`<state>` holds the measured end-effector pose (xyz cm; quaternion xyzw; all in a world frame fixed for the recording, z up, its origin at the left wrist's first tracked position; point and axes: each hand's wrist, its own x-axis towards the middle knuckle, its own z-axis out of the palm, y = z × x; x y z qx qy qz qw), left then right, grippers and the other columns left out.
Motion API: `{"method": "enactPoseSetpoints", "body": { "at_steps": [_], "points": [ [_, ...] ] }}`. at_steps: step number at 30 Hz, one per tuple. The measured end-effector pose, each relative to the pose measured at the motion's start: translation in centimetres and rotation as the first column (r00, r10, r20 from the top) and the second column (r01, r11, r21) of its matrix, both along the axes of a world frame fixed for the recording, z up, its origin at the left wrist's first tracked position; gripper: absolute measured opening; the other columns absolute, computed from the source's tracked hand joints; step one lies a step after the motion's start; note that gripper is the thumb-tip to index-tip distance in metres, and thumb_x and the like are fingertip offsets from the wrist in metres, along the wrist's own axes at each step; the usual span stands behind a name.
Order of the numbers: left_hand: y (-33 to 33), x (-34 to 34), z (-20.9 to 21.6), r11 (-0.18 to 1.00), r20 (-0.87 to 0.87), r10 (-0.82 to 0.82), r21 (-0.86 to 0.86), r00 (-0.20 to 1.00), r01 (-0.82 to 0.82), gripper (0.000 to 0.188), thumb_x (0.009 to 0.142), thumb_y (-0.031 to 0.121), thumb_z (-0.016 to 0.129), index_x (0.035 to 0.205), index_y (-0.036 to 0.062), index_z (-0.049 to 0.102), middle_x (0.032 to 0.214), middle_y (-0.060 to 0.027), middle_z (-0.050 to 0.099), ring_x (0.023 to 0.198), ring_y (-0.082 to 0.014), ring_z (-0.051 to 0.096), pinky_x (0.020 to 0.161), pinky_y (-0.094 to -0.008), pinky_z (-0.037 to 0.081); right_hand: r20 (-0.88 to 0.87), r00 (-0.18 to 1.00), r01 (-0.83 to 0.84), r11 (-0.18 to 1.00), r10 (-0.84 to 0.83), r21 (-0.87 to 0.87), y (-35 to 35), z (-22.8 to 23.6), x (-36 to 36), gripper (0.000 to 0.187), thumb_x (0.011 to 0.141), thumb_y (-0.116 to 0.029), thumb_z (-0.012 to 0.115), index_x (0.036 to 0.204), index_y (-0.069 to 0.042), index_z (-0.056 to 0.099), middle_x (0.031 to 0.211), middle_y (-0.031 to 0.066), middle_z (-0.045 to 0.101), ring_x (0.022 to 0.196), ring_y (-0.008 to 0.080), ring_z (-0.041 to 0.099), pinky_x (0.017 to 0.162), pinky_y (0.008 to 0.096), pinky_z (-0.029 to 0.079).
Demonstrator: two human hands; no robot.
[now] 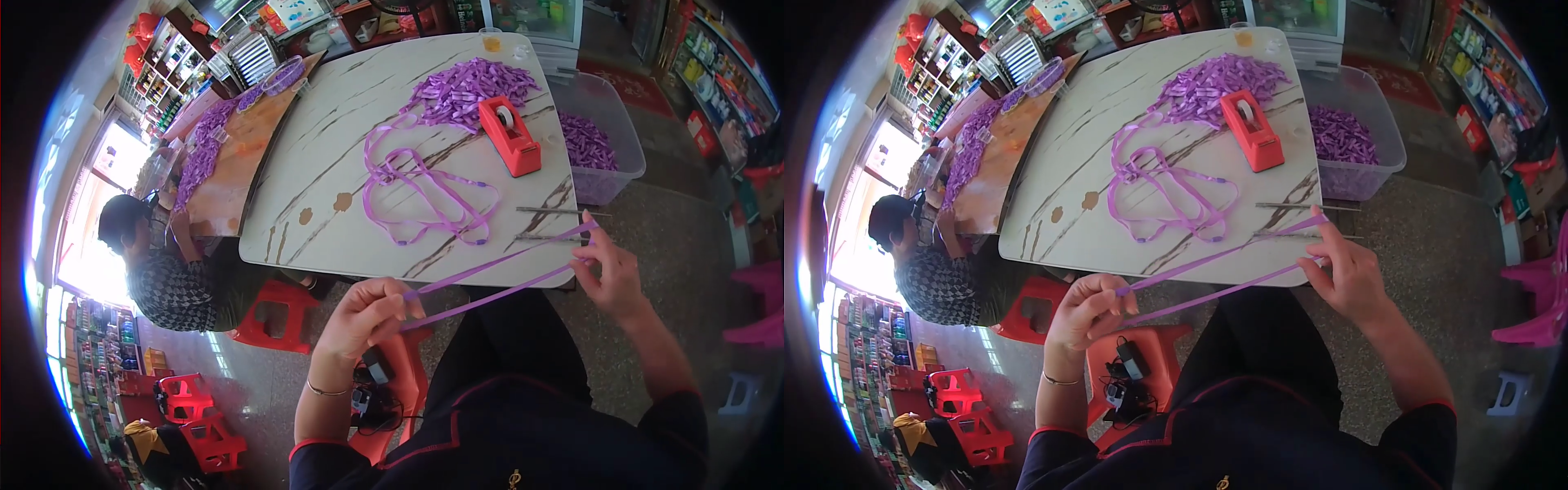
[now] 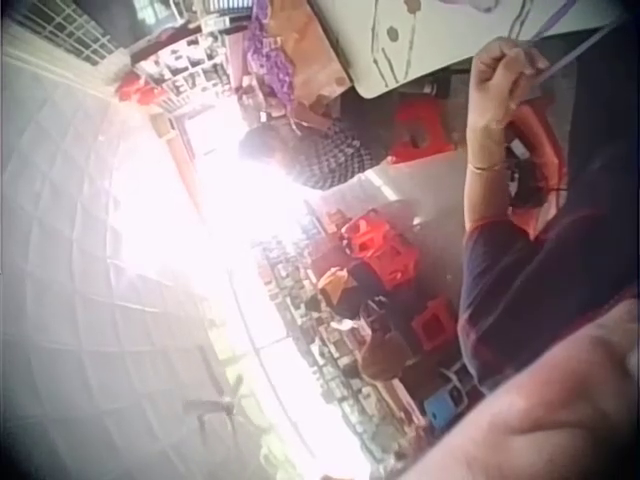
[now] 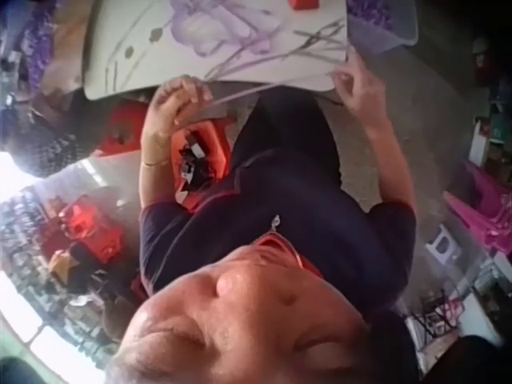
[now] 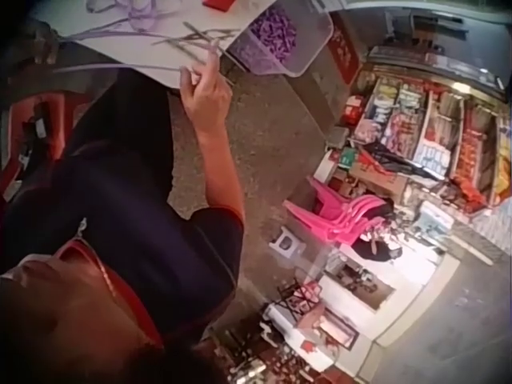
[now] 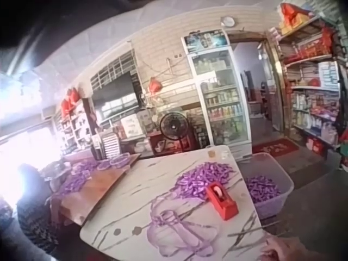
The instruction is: The person wraps purple ribbon around two metal rods, cuts it using a blade on a red dispenser, and ties it into a bow before placing it into a plastic bin.
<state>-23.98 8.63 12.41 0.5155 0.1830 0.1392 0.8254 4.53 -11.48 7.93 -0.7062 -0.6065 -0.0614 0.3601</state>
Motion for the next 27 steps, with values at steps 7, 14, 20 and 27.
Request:
{"method": "enactPoseSetpoints", "body": {
  "at_steps": [7, 14, 20, 27],
  "points": [
    [-0.7, 0.1, -1.0, 0.918, -0.038, -0.08, 0.386, 0.996, 0.088, 0.014, 0.082, 0.001, 0.049, 0.068, -0.0004, 0.051, 0.087, -0.0143, 0.061, 0.043, -0.0037, 0.042, 0.04, -0.017, 0.032, -0.28, 0.96, 0.045, 0.998, -0.028, 0.053, -1.0, -0.7, -2.6, 0.045, 0.079, -0.006, 0.061, 0.12, 0.001, 0.045, 0.07, 0.0078, 0.063, 0.052, 0.0117, 0.059, 0.049, 0.0236, 0.045],
    [0.3, 1.8, 0.4, 0.481, -0.058, -0.318, 0.85, 0.946, 0.214, 0.008, 0.075, -0.004, 0.059, 0.074, -0.002, 0.051, 0.08, -0.012, 0.059, 0.062, -0.0204, 0.054, 0.054, -0.0303, 0.042, -0.646, 0.747, -0.178, 0.983, 0.157, 0.034, 1.4, -1.1, -4.4, 0.019, 0.085, -0.012, 0.056, 0.102, -0.005, 0.057, 0.089, 0.0054, 0.059, 0.071, 0.012, 0.055, 0.062, 0.0202, 0.044],
    [1.1, 2.0, 3.4, 0.212, -0.283, -0.298, 0.912, 0.912, 0.352, 0.007, 0.075, 0.0, 0.062, 0.079, 0.0002, 0.056, 0.072, -0.0105, 0.053, 0.063, -0.028, 0.053, 0.055, -0.0338, 0.043, -0.868, 0.263, -0.664, 0.732, 0.422, 0.155, 8.7, -0.6, -7.8, 0.027, 0.093, -0.024, 0.043, 0.098, -0.002, 0.058, 0.099, 0.005, 0.058, 0.086, 0.0145, 0.056, 0.084, 0.0277, 0.039],
    [1.7, 0.4, 4.3, 0.058, -0.368, -0.156, 0.923, 0.916, 0.381, 0.005, 0.075, 0.003, 0.061, 0.078, 0.002, 0.057, 0.07, -0.0101, 0.051, 0.059, -0.0281, 0.052, 0.051, -0.0339, 0.042, -0.993, -0.075, -0.905, 0.412, 0.096, 0.108, 11.6, 0.4, -9.0, 0.03, 0.093, -0.025, 0.047, 0.092, 0.001, 0.06, 0.081, 0.0052, 0.063, 0.075, 0.0116, 0.059, 0.077, 0.0259, 0.043]
  ]
}}
